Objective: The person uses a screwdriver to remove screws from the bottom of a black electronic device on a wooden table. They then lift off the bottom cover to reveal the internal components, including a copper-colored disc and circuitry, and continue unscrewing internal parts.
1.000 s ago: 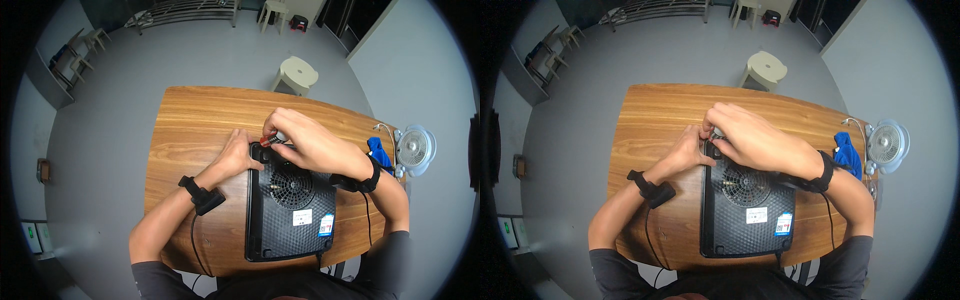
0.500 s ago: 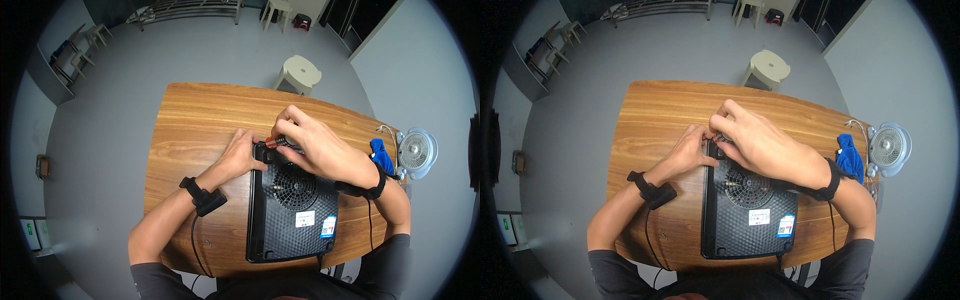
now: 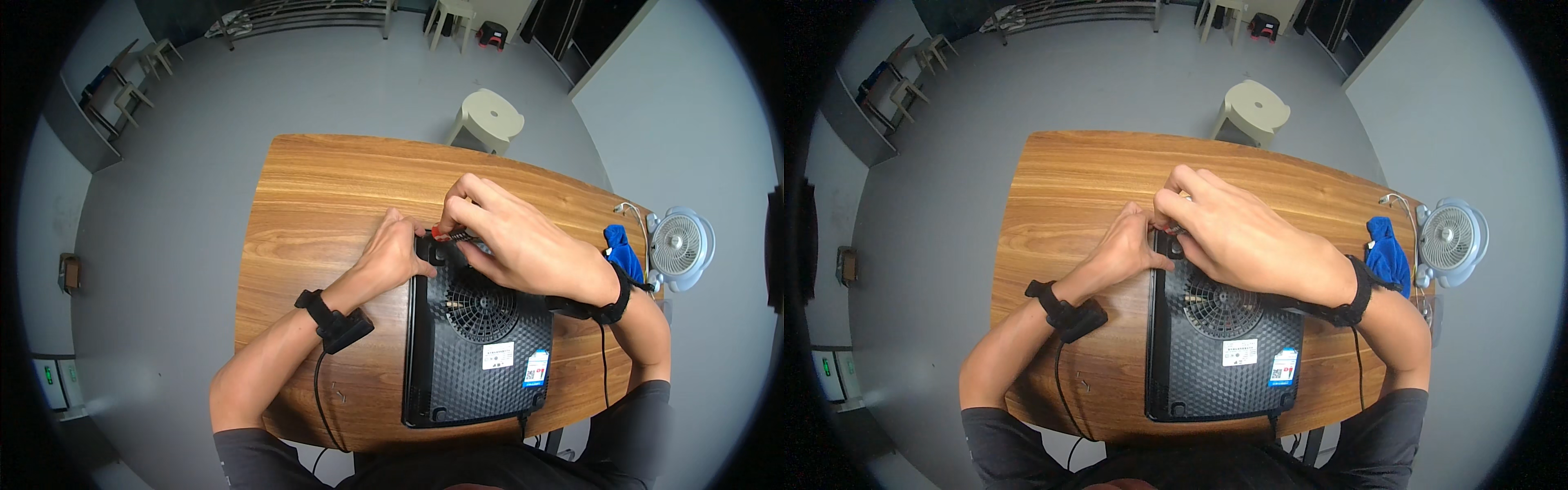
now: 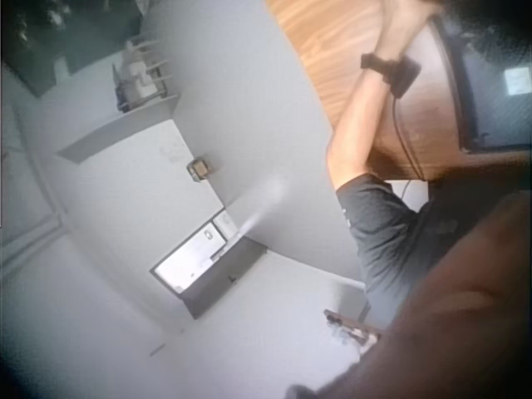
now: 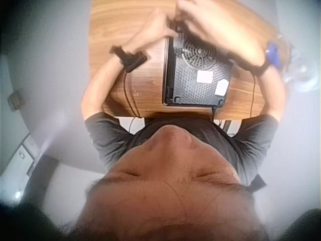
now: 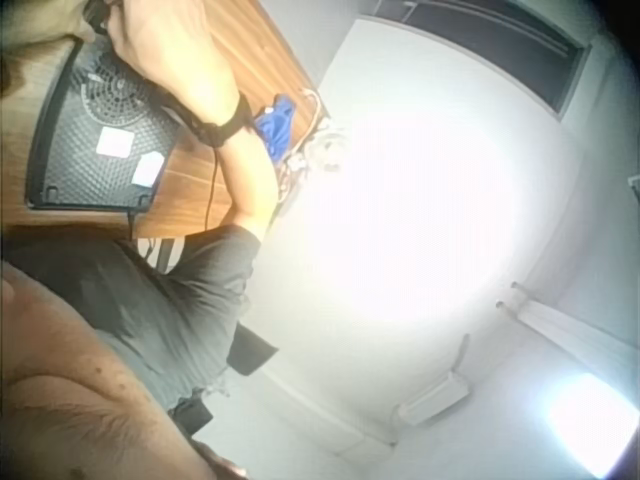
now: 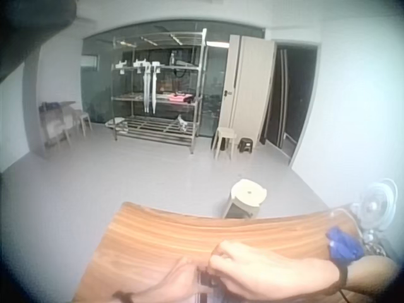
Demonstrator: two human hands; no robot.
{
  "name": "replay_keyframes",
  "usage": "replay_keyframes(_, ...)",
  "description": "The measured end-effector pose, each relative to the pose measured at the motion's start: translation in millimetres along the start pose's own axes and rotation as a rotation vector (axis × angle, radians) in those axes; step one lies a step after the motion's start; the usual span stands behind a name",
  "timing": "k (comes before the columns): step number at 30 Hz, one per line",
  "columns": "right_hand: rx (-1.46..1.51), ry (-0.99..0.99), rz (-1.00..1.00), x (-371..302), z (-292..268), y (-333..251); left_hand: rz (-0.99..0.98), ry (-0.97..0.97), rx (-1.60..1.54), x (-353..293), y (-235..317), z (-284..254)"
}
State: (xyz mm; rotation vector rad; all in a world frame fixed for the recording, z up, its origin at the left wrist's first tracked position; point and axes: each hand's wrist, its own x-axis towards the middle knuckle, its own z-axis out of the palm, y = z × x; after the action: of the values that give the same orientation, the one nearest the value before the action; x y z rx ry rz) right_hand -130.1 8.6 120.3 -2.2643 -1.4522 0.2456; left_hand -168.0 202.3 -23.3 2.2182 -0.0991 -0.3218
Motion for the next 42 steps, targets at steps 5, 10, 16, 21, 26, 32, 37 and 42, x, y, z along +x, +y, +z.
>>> replay_keyframes(5,-0.011,0.007,0.015,-0.3,0.2,-1.6,-0.012,0.004,0.047,3.0,1.9,3.5)
replay_keyframes(10,-0.001,0.072,0.092,0.1,-0.3,0.2,0.024,-0.014,0.086,0.8,11.8,-4.3)
replay_keyframes(16,0.028,0.101,0.162,0.6,-1.0,1.3,0.009,-0.046,0.046,8.1,3.9,-5.0)
replay_keyframes(21,0.063,0.129,0.134,0.9,1.4,9.1,0.002,-0.055,0.022,11.7,-4.7,-1.0)
replay_keyframes(26,-0.039,0.207,-0.023,2.2,5.2,14.4,-0.001,-0.055,0.020,10.8,-3.8,-1.3)
replay_keyframes(32,0.057,0.077,0.142,2.5,1.2,7.1,-0.012,-0.112,0.050,13.5,-2.8,-3.6)
replay_keyframes(37,0.039,0.100,0.146,1.9,-0.5,3.1,0.008,-0.073,0.000,11.8,-10.0,1.1)
replay_keyframes(42,0.005,0.093,0.100,0.0,0.8,3.9,0.002,-0.084,-0.003,13.1,-10.9,1.9)
